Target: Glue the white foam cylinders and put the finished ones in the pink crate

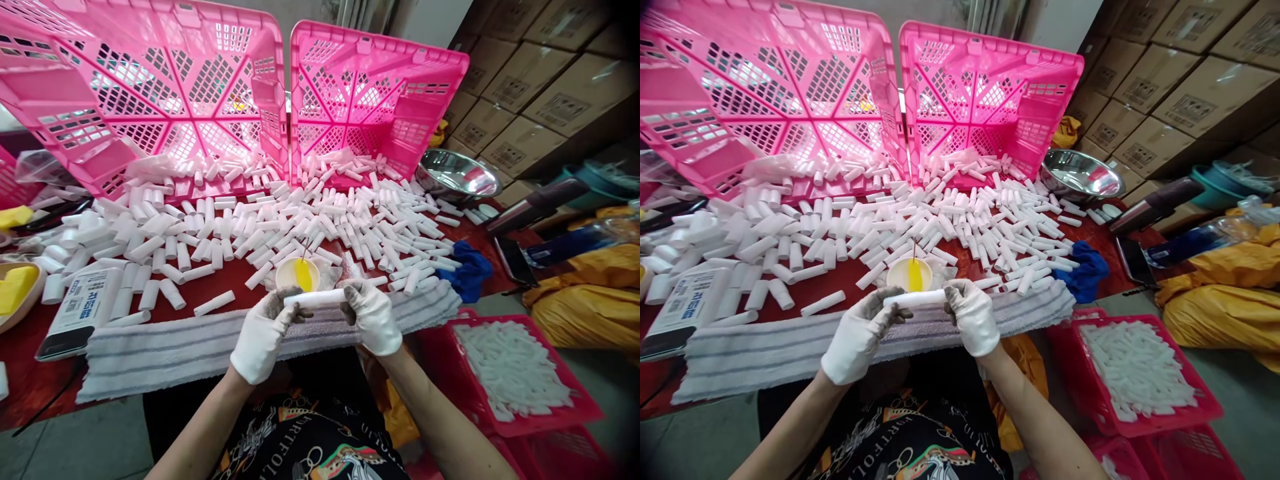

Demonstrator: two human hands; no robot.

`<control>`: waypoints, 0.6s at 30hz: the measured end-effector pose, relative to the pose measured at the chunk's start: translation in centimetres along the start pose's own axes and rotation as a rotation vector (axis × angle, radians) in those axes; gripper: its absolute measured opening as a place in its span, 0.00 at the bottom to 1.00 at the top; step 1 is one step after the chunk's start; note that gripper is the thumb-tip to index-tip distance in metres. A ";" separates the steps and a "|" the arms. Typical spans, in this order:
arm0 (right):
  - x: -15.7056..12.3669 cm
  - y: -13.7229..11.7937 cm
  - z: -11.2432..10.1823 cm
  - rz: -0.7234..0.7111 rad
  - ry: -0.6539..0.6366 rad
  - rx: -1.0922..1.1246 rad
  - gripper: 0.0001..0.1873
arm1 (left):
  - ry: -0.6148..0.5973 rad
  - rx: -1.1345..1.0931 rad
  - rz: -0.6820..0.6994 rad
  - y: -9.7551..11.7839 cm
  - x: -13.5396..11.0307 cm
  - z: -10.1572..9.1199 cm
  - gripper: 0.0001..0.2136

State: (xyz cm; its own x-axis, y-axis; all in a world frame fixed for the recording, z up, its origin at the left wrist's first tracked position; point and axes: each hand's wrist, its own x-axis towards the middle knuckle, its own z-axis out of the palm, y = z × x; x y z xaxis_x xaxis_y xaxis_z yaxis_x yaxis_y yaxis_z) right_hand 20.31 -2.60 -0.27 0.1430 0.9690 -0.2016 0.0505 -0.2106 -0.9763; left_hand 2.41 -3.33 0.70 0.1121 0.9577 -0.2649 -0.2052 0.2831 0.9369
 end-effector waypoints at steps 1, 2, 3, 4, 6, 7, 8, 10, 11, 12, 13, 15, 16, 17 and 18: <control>-0.3 0.0 0.0 -0.058 -0.012 -0.106 0.20 | -0.029 0.114 0.041 -0.1 -0.2 -0.1 0.18; -0.6 0.0 -0.1 -0.147 -0.039 -0.225 0.18 | -0.057 0.252 0.083 -0.2 -0.3 -0.1 0.16; -1.0 0.0 -0.1 -0.271 -0.082 -0.361 0.16 | -0.074 0.398 0.118 -0.4 -0.4 0.0 0.14; -1.4 0.0 -0.2 -0.426 -0.115 -0.506 0.15 | -0.079 0.535 0.141 -0.6 -0.5 0.1 0.15; -2.0 0.1 -0.5 -0.772 -0.100 -0.798 0.17 | -0.072 0.731 0.141 -0.9 -0.6 0.6 0.19; -2.2 0.2 -0.8 -0.925 -0.050 -0.922 0.20 | -0.070 0.786 0.123 -1.0 -0.6 0.9 0.21; -2.3 0.3 -1.0 -1.042 0.013 -1.009 0.21 | -0.067 0.822 0.106 -1.1 -0.6 1.3 0.22; -2.4 0.6 -1.1 -1.131 0.128 -1.061 0.22 | -0.060 0.863 0.101 -1.4 -0.6 2.3 0.22; -2.4 0.7 -1.0 -1.117 0.158 -1.051 0.22 | -0.041 0.871 0.116 -1.5 -0.7 2.8 0.22; -2.4 0.8 -0.8 -1.078 0.184 -1.031 0.22 | -0.017 0.872 0.136 -1.7 -0.8 3.3 0.21; -2.5 0.8 -0.6 -1.017 0.207 -1.009 0.21 | 0.008 0.876 0.155 -1.9 -0.9 3.9 0.21; -2.7 0.8 -0.6 -0.875 0.231 -0.974 0.20 | 0.030 0.903 0.181 -2.2 -1.1 4.8 0.21; -2.9 0.7 -0.9 -0.824 0.208 -0.967 0.20 | 0.007 0.927 0.191 -2.4 -1.2 5.2 0.21; -3.0 0.6 -1.6 -0.792 0.163 -0.974 0.20 | -0.043 0.953 0.206 -2.5 -1.3 5.4 0.21; -3.1 0.5 -2.7 -0.768 0.093 -0.999 0.19 | -0.105 0.973 0.230 -2.5 -1.3 5.4 0.20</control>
State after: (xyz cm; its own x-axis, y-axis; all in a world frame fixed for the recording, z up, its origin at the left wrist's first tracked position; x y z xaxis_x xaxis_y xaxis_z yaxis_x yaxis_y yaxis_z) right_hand 22.52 -6.08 0.07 -0.1874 0.8803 0.4358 0.8682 0.3560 -0.3458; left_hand 8.02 -5.58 -0.03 0.2642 0.9614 -0.0765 0.6456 -0.1174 0.7546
